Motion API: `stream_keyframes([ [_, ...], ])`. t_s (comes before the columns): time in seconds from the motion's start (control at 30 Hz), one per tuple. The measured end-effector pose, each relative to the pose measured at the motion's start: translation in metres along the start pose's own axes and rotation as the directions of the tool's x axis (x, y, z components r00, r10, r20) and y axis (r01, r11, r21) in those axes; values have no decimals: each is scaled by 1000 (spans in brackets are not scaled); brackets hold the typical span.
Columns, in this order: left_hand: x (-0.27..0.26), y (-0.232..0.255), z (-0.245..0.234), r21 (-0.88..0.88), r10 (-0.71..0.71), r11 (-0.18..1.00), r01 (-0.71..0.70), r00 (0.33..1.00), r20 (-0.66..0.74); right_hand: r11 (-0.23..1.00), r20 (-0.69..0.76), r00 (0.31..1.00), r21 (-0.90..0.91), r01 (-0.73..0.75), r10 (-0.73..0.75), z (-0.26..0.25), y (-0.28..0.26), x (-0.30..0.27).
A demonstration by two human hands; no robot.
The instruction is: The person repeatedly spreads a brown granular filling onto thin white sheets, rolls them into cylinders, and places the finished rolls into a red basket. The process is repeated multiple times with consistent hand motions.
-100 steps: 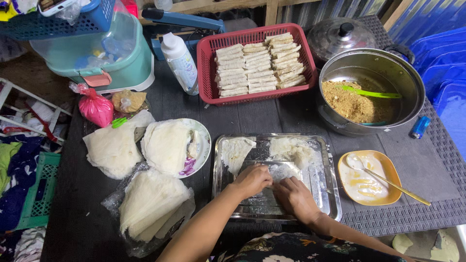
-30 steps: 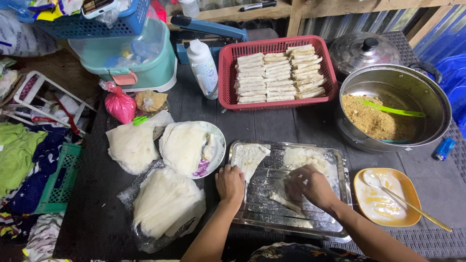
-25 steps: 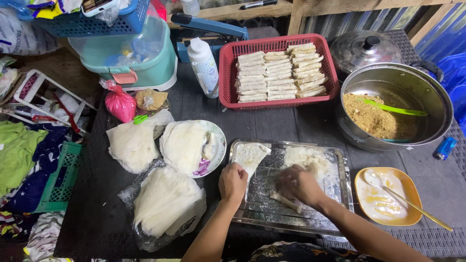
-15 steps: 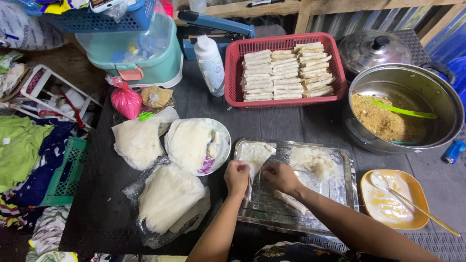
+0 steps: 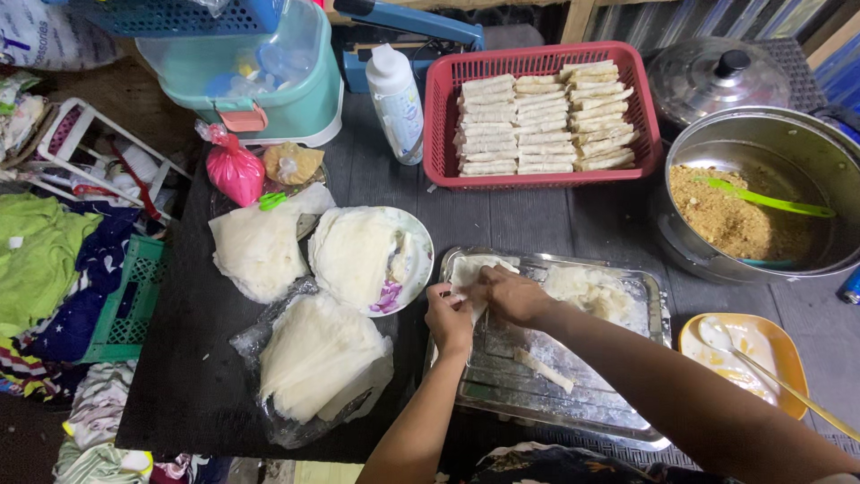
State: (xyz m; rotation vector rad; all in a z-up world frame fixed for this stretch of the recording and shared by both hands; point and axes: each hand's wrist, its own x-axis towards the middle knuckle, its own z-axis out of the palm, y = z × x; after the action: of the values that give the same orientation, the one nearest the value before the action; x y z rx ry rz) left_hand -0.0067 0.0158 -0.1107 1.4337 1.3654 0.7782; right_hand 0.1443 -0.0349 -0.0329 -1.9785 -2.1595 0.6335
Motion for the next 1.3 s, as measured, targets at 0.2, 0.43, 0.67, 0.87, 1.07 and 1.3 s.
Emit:
stream_keyframes([
  [0.2,-3,9,-1,-29,-2,1000,2,1000,-9,997,54,995,-17,-80,81,6,-2,4],
  [0.43,-12,4,3,-104,-115,988,113,993,-17,996,-34,999,-76,-38,36,21,6,9],
  [0.67,-18,-12,-8,-166,-20,986,7,997,-77,995,-24,994,0,-104,104,17,-1,4],
  [0.87,-20,-13,-31,-358,-31,933,24,999,-16,992,5,993,30,-120,119,-2,-13,3],
  [1.07,-28,14,-42,-475,-133,860,186,981,143,945,-220,965,321,-69,145,-15,-16,-16],
  [1.3,-43,40,-35,-343,-88,917,205,941,326,561,-68,931,813,-156,358,9,-14,-47],
])
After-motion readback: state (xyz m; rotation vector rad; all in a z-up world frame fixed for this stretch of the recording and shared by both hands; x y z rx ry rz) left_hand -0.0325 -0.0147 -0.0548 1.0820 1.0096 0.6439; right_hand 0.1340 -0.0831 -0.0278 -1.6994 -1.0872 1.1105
